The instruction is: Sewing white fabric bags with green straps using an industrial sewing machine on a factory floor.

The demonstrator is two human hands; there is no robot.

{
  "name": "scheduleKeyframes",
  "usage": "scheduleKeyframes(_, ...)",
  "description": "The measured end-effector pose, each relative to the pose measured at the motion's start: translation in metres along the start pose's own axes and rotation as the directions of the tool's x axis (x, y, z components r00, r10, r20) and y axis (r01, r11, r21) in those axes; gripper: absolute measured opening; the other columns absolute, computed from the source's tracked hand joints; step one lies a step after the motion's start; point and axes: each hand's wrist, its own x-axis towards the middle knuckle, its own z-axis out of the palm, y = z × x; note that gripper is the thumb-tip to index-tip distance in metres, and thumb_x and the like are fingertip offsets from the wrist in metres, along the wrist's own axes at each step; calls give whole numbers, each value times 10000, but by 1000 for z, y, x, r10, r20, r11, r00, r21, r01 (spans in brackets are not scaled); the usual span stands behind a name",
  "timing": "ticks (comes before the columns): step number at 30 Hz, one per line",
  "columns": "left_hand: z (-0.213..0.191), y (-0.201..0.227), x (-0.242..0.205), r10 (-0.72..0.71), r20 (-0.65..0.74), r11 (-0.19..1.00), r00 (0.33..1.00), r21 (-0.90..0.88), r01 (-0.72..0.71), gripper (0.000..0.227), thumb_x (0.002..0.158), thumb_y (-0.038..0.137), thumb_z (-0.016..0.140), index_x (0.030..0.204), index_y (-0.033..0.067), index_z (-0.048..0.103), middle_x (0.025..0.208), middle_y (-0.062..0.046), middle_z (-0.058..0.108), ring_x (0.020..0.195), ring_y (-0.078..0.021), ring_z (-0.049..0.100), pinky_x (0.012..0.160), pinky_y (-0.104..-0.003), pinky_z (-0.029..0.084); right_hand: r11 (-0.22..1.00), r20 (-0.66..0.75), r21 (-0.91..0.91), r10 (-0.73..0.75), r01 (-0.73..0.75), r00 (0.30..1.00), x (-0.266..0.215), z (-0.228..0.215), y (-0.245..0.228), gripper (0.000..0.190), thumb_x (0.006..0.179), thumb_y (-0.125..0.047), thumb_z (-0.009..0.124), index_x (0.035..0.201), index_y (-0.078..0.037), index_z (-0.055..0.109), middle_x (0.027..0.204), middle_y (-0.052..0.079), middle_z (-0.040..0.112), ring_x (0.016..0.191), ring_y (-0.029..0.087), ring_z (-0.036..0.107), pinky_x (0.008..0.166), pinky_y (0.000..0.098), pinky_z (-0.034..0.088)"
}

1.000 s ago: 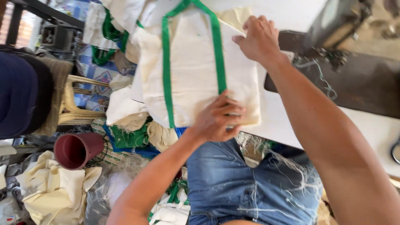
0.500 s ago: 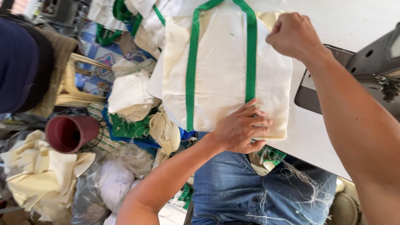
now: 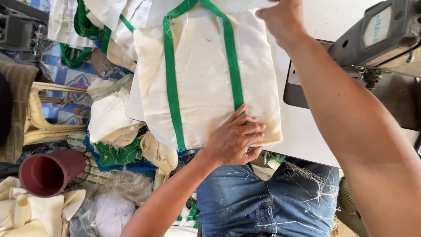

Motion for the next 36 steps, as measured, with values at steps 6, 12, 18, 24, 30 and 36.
scheduleKeyframes(6,-1,0,1,-4,6,1000,1000,14,4,279,955,306,672,1073,73,770,1204,-45,682,1184,-288,594,1246,-580,340,904,59,-361,-220,227,974,-16,-7,-2,279,888,-69,817,963,-172,569,999,-2,591,944,183,548,813,362,499)
scheduleKeyframes(12,0,0,1,-25,3,1000,1000,-17,25,279,968,296,658,1075,65,772,1179,-48,698,1186,-284,596,1247,-583,336,781,136,-425,-445,458,885,18,3,39,264,934,-97,848,800,-152,626,858,-22,687,838,196,600,701,423,490)
scheduleKeyframes(18,-49,-19,3,-97,-169,977,981,-202,62,134,966,201,732,1012,75,748,1139,-88,755,1109,-291,682,1239,-554,355,765,221,-553,-248,331,943,74,28,103,175,786,-321,912,793,-269,745,747,-64,699,693,128,642,571,370,470)
scheduleKeyframes(24,-140,-196,-45,-530,-734,637,425,-14,770,470,890,289,790,1289,98,630,1172,-157,515,1094,-408,596,915,-486,499,778,210,-538,-249,324,946,33,-3,57,297,926,-238,987,786,-226,725,816,-62,714,767,106,669,679,370,578)
scheduleKeyframes(30,-152,-233,-28,-939,-306,281,156,-426,860,652,1000,343,781,607,211,277,609,36,158,552,-110,211,587,-308,209,811,213,-507,-209,291,954,0,-15,19,228,996,-148,883,893,-159,680,1185,109,556,1139,348,494,857,507,493)
scheduleKeyframes(36,-122,-256,-34,-640,-728,577,247,-243,779,173,818,322,783,835,149,783,817,33,775,732,-160,683,697,-356,544,783,184,-459,-378,419,908,-1,-22,33,219,984,-199,913,896,-183,713,1101,77,559,1022,312,561,789,475,493)
